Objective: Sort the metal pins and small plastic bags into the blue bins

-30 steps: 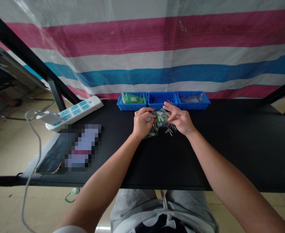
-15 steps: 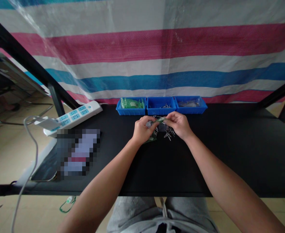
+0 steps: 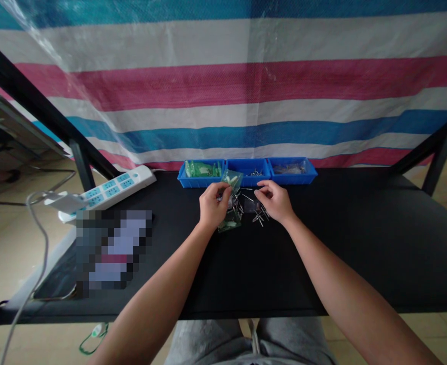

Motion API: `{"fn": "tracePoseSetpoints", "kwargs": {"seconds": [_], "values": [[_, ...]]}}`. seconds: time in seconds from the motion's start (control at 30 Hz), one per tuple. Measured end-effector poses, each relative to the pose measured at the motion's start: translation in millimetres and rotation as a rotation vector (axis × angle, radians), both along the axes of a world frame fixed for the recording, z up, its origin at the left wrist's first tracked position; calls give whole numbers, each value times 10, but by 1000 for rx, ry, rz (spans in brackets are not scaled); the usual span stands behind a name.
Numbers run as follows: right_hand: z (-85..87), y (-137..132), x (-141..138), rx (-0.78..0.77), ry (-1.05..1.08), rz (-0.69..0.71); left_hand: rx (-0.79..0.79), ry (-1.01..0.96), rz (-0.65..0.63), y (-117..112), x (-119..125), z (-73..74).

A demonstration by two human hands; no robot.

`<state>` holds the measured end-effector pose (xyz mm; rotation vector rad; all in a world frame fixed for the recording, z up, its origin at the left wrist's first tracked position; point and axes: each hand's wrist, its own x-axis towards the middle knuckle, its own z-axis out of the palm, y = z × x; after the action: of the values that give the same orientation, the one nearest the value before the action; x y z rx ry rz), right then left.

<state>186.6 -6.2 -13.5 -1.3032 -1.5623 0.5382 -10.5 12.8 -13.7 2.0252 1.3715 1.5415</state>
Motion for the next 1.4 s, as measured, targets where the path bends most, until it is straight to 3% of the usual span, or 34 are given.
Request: {"fn": "tracePoseSetpoints", "kwargs": {"seconds": [0.17, 0.27, 0.47, 0.73, 0.93, 1.13, 1.3, 1.4], "values": [[-56, 24, 15, -25, -68, 27, 102, 138, 230, 228, -221, 75], [-55, 25, -8, -39, -93, 28, 65, 180, 331, 332, -318, 112], [-25, 18, -26, -70, -135, 23, -155, 324, 364, 371, -335, 108], [9, -2, -30, -92, -200, 63, -141, 497, 402, 310, -302, 59], [-19, 6, -5, -63, -182, 60, -136, 571, 297, 245, -256, 113], [-55, 23, 18, 15, -220, -7, -26, 523, 257, 99, -223, 160], [4, -27, 78, 5, -293, 213, -122, 610, -126, 55, -263, 198], [45, -51, 150, -141, -425, 371, -231, 710, -231, 101, -361, 202]]}}
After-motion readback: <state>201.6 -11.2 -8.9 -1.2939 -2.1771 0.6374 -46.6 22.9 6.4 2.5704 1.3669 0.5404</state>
